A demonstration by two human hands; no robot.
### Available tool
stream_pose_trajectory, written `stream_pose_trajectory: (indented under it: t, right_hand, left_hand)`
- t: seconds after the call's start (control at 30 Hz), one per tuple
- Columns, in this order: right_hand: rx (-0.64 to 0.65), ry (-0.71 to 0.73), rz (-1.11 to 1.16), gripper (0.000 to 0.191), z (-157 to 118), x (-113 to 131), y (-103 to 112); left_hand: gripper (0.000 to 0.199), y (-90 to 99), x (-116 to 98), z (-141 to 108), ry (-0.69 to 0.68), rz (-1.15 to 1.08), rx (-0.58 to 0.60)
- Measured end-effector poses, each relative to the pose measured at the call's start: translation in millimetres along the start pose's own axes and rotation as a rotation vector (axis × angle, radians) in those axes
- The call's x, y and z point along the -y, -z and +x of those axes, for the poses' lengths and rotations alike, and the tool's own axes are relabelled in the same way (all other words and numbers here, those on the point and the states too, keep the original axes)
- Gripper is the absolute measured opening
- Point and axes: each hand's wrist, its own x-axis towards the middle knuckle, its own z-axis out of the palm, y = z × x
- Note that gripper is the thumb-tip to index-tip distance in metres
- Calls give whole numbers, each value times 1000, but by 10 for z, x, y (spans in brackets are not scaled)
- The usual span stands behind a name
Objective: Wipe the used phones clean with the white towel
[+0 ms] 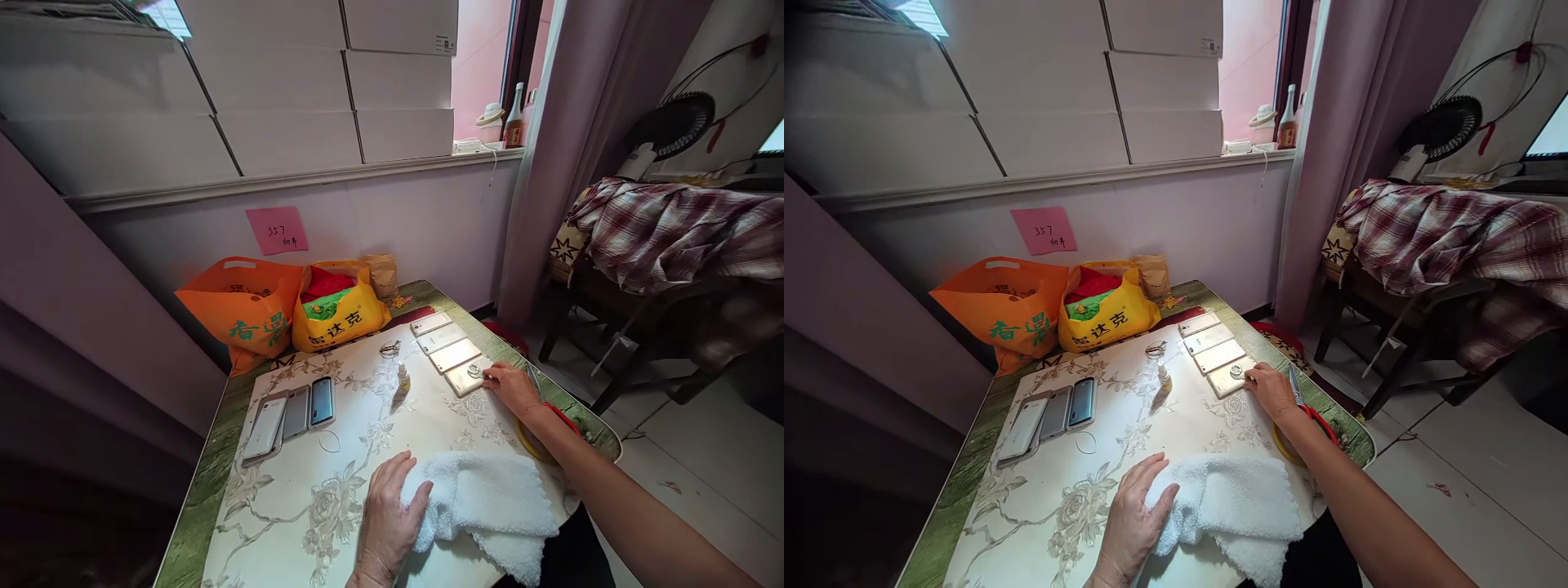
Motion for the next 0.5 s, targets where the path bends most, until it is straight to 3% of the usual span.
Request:
stream_pose_trajectory:
  t: [0.17, 0.27, 0.33, 0.4, 0.5]
  right_hand:
    - [-20, 1, 1, 17, 21, 32, 92]
    - [-72, -9, 20, 26, -59, 249, 237]
    - [-156, 18, 175, 31, -173, 581, 350]
    - [-195, 109, 518, 40, -337, 1039, 431]
    - [25, 233, 959, 49, -633, 1748, 395]
  left_hand:
    - [37, 5, -1, -3, 34, -41, 26]
    - [44, 55, -11, 13, 57, -125, 74]
    - [48, 111, -53, 30, 92, -205, 108]
    - [46, 168, -128, 54, 148, -285, 107]
    - [46, 227, -214, 104, 262, -439, 4]
